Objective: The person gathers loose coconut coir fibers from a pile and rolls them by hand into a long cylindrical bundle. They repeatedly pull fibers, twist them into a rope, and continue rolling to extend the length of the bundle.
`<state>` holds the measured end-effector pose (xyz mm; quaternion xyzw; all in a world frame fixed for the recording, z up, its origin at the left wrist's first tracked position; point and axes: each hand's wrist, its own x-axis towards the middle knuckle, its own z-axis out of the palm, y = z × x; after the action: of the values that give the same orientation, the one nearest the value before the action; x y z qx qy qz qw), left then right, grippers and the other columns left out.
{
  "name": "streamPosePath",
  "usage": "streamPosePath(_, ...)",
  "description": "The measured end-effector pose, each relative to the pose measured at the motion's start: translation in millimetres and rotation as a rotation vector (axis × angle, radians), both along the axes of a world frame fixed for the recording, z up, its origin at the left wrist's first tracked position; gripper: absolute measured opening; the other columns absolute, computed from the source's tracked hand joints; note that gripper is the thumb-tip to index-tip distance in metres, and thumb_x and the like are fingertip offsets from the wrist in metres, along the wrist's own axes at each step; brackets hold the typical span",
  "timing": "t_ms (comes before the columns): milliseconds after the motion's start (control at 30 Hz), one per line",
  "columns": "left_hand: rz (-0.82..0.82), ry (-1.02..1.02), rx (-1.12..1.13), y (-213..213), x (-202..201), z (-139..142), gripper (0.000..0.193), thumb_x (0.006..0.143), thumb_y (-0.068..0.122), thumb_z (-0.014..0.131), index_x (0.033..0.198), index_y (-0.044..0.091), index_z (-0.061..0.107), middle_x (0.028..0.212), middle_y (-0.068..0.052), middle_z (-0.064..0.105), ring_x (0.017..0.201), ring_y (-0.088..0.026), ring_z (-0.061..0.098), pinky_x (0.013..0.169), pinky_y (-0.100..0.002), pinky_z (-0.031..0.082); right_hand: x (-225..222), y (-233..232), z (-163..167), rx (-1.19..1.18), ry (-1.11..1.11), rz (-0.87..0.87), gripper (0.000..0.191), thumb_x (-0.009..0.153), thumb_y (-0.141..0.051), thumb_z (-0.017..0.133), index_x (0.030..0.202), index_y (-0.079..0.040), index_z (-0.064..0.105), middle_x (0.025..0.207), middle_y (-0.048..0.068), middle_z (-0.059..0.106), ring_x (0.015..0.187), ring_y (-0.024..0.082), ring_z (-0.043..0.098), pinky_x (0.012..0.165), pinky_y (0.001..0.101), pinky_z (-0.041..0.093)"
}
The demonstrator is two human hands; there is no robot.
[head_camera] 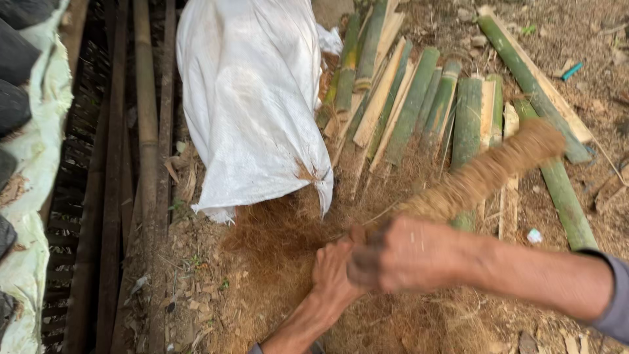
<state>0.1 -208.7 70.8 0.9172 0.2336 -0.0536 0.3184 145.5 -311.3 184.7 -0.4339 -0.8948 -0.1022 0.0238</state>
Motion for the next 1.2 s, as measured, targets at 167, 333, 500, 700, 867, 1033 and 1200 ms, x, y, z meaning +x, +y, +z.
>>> streamPosePath(167,-0.288,0.082,0.415,-16,-16,-27,0.054,0.072,0.008,0.078,0.12,-0.004,0.056,0.085,-0.019,0.068,0.053,-0.02,0.066,0.036,-0.031,0.056,54,16,-30,-0.44,0.184,-0.351,0.036,0.108,-0.035,0.048,0.087,-0.015,0.069,0.061,0.001,0.058,0.043,0.016,0.049,0.036,0.029,0.045)
streamPosePath(333,-0.47,-0.346,0.547,4,-33,-42,0.048,0.074,0.014,0.087,0.111,0.006,0.057,0.097,-0.017,0.073,0.07,-0.028,0.073,0.058,-0.042,0.066,81,-8,-75,-0.794,0.557,-0.515,0.043,0.103,-0.049,0.047,0.091,-0.019,0.074,0.065,0.001,0.067,0.049,0.013,0.059,0.05,0.0323,0.06)
streamPosePath(500,-0.679,-0.565,0.363,30,-45,-63,0.085,0.056,0.024,0.097,0.131,0.015,0.059,0.11,-0.015,0.075,0.089,-0.039,0.076,0.078,-0.051,0.066,78,-46,-112,-0.954,0.991,-0.385,0.035,0.107,-0.037,0.054,0.104,-0.012,0.079,0.102,0.008,0.081,0.095,0.017,0.078,0.087,0.0418,0.065)
streamPosePath(700,-0.488,-0.478,-0.12,50,-43,-80,0.094,0.067,0.021,0.091,0.152,0.025,0.052,0.125,-0.006,0.078,0.095,-0.024,0.081,0.092,-0.045,0.067,55,-65,-146,-0.877,1.056,-0.429,0.033,0.099,-0.034,0.07,0.121,-0.01,0.074,0.103,0.012,0.079,0.093,0.021,0.077,0.082,0.0431,0.067)
streamPosePath(867,-0.09,-0.505,-0.385,43,-24,-68,0.096,0.069,0.023,0.081,0.152,-0.003,0.041,0.136,-0.023,0.069,0.127,-0.034,0.07,0.118,-0.055,0.049,26,-56,-145,-0.303,0.525,-0.359,0.018,0.096,-0.026,0.062,0.109,-0.014,0.062,0.093,0.011,0.059,0.068,0.017,0.062,0.049,0.0276,0.055)
streamPosePath(1033,0.096,-0.471,-0.362,35,-16,-56,0.116,0.061,0.026,0.078,0.159,-0.005,0.026,0.161,-0.028,0.041,0.151,-0.04,0.042,0.124,-0.061,0.03,13,-40,-122,-0.114,0.281,-0.32,0.009,0.093,-0.014,0.062,0.102,-0.016,0.061,0.092,0.008,0.056,0.052,0.015,0.055,0.033,0.0261,0.05)
streamPosePath(1200,0.026,-0.418,-0.537,36,-32,-47,0.129,0.063,0.039,0.073,0.167,-0.005,0.01,0.173,-0.03,0.019,0.161,-0.041,0.023,0.126,-0.062,0.02,3,-32,-106,-0.144,0.392,-0.19,0.004,0.099,-0.016,0.064,0.101,-0.018,0.06,0.09,0.004,0.055,0.057,0.016,0.057,0.043,0.0259,0.058)
